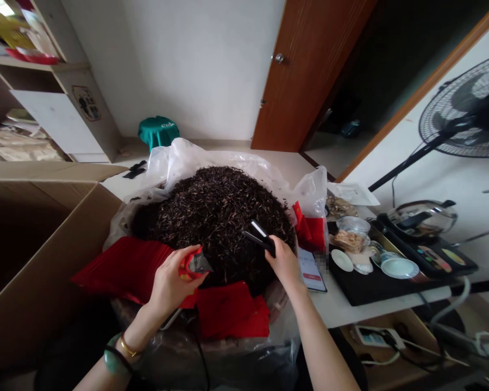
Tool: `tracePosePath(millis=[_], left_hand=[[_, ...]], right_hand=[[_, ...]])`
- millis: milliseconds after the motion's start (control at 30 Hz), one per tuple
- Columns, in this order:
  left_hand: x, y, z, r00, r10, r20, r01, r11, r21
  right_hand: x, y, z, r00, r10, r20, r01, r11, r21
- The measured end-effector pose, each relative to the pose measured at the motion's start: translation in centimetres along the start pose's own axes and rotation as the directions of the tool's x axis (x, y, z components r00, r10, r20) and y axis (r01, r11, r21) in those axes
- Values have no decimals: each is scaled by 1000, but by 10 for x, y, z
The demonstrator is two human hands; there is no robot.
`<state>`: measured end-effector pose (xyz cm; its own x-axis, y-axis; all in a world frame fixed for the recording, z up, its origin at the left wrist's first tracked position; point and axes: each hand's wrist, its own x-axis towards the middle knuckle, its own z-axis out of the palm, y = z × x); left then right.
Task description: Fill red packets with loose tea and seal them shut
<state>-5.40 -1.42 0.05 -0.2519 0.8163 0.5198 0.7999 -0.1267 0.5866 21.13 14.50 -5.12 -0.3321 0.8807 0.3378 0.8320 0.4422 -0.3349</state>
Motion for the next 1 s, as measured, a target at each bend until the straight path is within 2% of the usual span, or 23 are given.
tracePosePath(millis=[100, 200, 267, 300, 400, 500, 633, 833, 900, 1000], left_hand=[[0, 1, 0, 1000, 1, 4, -2, 1000, 7], [0, 2, 1, 1000, -1, 18, 1, 1000, 0], [0, 2, 0, 1000, -2, 25, 2, 1000, -6], [0, 3, 0, 1000, 1, 27, -1, 1000, -8], [0, 4, -1, 999, 15, 37, -15, 1000, -5], [0, 4, 0, 998, 13, 54, -14, 1000, 5], [-2, 4, 4, 998, 14, 56, -14, 1000, 3], [-3, 3, 10, 998, -14, 61, 15, 1000, -3], [-3, 4, 11, 997, -43, 63, 43, 999, -7], [-3, 4, 12, 995, -72, 61, 73, 997, -16]], right_hand=[[1, -4, -1, 998, -15, -54, 15, 1000, -9], [-6, -30, -3, 996, -94, -12, 94, 995, 16], [-12, -54, -3, 981, -166, 103, 162, 986, 49], [-15, -66, -2, 963, -172, 206, 166, 985, 47], [-16, -96, -2, 908, -85, 411, 111, 993, -39], [-8, -114, -6, 852, -8, 523, 62, 994, -86], [2, -125, -14, 784, 42, 619, 27, 994, -101], [10, -131, -15, 733, 39, 679, 37, 995, -98], [12, -130, -13, 727, 28, 687, 39, 996, -82], [13, -126, -8, 745, -19, 667, 44, 999, -21]])
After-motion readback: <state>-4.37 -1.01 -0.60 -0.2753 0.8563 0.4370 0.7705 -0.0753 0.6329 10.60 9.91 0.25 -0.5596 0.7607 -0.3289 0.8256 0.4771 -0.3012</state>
